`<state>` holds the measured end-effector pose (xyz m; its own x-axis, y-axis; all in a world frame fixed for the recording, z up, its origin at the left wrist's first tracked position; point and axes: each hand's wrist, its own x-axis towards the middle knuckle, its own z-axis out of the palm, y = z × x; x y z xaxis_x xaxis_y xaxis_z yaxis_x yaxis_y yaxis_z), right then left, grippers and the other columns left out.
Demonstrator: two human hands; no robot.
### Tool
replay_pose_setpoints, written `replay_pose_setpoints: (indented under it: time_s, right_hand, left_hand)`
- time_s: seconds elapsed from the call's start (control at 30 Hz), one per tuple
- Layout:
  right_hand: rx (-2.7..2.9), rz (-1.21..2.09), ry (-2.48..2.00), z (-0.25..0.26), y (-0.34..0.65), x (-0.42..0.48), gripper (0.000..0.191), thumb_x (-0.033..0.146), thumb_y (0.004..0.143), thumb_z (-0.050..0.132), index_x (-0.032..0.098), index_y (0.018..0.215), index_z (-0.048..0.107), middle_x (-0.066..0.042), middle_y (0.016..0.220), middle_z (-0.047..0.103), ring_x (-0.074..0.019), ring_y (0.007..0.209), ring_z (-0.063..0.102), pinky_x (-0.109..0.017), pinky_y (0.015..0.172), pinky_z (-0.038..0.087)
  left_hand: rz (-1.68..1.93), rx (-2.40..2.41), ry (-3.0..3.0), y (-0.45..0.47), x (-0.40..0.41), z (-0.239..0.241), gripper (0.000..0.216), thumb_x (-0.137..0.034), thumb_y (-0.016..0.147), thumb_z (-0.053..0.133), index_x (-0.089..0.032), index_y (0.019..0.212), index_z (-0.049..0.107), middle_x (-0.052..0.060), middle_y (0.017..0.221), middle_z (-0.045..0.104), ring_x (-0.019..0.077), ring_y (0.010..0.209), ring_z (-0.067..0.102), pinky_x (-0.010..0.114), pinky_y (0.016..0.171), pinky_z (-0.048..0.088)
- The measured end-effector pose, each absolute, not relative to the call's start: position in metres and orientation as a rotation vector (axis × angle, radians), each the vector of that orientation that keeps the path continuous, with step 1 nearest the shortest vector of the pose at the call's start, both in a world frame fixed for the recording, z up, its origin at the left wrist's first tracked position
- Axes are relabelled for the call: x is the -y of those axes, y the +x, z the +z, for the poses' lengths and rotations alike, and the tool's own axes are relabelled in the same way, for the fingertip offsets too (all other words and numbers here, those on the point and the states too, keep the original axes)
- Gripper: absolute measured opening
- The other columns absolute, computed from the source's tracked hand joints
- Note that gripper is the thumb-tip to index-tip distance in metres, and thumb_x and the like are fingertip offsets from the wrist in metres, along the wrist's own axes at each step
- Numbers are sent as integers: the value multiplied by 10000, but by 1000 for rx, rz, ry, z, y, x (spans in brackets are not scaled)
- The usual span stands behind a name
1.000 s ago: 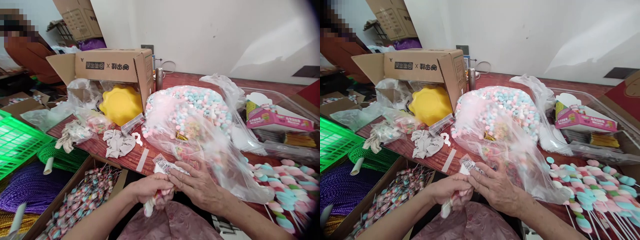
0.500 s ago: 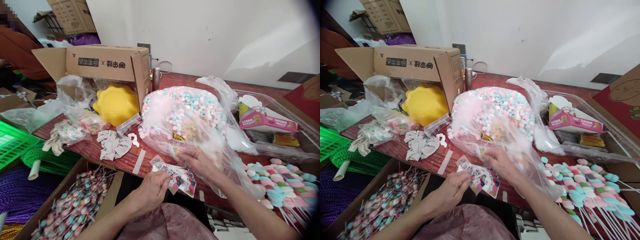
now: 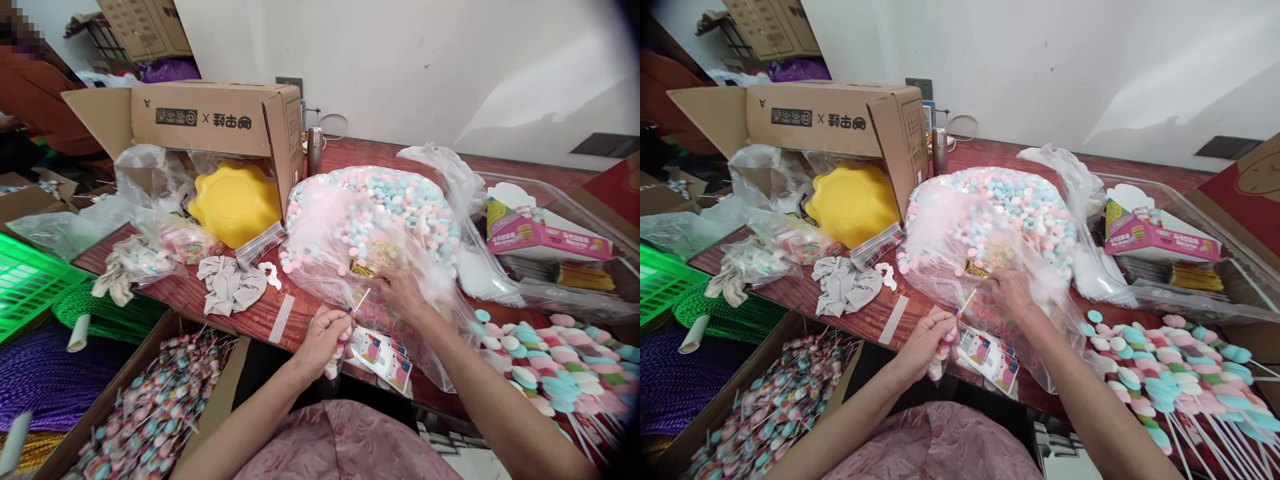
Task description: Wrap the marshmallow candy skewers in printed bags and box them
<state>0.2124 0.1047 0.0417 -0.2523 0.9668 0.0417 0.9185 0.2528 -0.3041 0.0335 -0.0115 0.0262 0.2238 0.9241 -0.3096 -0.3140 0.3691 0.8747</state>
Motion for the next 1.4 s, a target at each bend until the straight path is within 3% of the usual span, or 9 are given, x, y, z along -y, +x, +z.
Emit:
replay_pose_setpoints:
  time_s: [0.13,0.27,0.43,0.7,1.07,1.3,1.4]
  right_hand:
    - [2257,363,-1585,51,221,-90,328,209,904,410,177,916,736,-49,831,730,-172,734,654,-263,700,482]
    - [2226,341,-1543,55,227,-83,345,214,911,394,183,992,728,-51,870,733,-173,742,650,-265,698,484]
    - [2287,262,-1702,49,230,-97,256,176,835,479,181,844,735,-90,906,731,-229,879,641,-316,814,449]
    - [2292,203,-1878,30,207,-110,187,112,747,501,153,787,679,-117,848,692,-222,787,628,-288,684,401]
    - [2129,355,-1537,46,242,-103,203,242,754,456,180,687,637,-14,613,634,-161,592,560,-266,586,416]
    - [2022,270,-1349,85,222,-62,183,271,854,519,207,762,663,-61,798,663,-201,755,608,-316,705,453]
    - [2031,494,-1138,94,196,-23,151,237,893,548,240,834,687,-30,776,671,-181,726,618,-296,673,472]
  left_hand:
    - [1027,-1012,788,26,13,37,390,-463,799,596,-174,591,436,-55,532,464,30,341,378,176,361,217]
    - [1090,-1049,783,24,8,41,382,-455,784,625,-171,603,446,-59,541,477,17,351,357,164,365,232]
    - [1133,-1073,679,18,10,43,400,-462,739,684,-168,600,451,-70,519,457,14,334,347,163,354,211]
    - [1118,-986,612,12,19,38,406,-463,745,692,-165,606,453,-49,536,514,39,339,434,172,357,248]
    - [1097,-1014,633,2,27,30,404,-483,760,668,-160,622,469,-47,563,529,31,345,437,168,357,252]
    - [1069,-1069,795,7,27,27,398,-482,822,597,-175,614,451,-58,541,471,38,364,412,186,379,243]
    - [1080,-1114,913,9,23,31,387,-470,845,561,-179,612,457,-55,556,441,49,422,382,200,423,272]
